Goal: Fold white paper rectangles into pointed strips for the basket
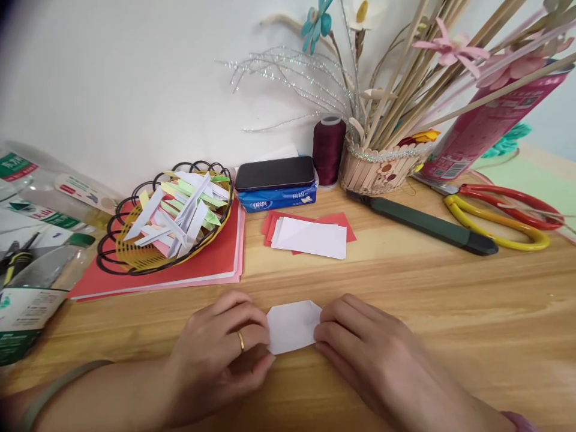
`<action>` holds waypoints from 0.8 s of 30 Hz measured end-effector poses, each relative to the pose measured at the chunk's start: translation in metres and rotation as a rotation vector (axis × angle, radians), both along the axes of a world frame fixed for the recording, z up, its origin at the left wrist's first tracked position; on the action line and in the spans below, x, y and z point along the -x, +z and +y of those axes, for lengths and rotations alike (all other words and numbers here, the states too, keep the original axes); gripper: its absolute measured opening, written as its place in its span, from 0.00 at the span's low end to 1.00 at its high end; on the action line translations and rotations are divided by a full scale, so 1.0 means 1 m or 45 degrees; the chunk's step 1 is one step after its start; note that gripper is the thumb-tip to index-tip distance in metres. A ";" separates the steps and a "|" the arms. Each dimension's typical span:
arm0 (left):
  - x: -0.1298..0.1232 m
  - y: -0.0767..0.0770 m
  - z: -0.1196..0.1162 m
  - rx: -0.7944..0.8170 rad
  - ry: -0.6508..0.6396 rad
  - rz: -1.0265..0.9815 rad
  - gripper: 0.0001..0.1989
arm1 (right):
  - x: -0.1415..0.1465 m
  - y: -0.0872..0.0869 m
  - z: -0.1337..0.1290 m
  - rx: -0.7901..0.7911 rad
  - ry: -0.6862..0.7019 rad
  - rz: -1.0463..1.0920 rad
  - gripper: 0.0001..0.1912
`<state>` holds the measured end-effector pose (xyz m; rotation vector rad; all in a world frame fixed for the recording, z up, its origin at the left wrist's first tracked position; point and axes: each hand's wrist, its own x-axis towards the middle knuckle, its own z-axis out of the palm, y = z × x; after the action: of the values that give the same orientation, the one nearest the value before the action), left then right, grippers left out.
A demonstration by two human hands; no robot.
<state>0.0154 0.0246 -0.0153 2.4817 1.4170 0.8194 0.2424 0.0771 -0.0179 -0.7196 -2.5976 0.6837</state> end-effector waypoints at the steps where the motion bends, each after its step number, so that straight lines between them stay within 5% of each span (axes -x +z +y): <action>1: 0.000 0.001 0.000 0.036 0.002 -0.020 0.03 | 0.000 -0.001 0.000 0.038 -0.025 0.014 0.11; 10: -0.003 -0.001 0.001 0.148 0.050 -0.216 0.05 | 0.003 -0.002 0.002 0.116 -0.173 -0.014 0.10; 24: -0.010 -0.005 0.007 0.155 0.083 -0.190 0.05 | 0.010 -0.001 0.001 0.081 -0.237 -0.177 0.09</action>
<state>0.0249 0.0321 -0.0199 2.2463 1.4561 0.8821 0.2328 0.0786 -0.0185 -1.0481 -2.5979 0.6832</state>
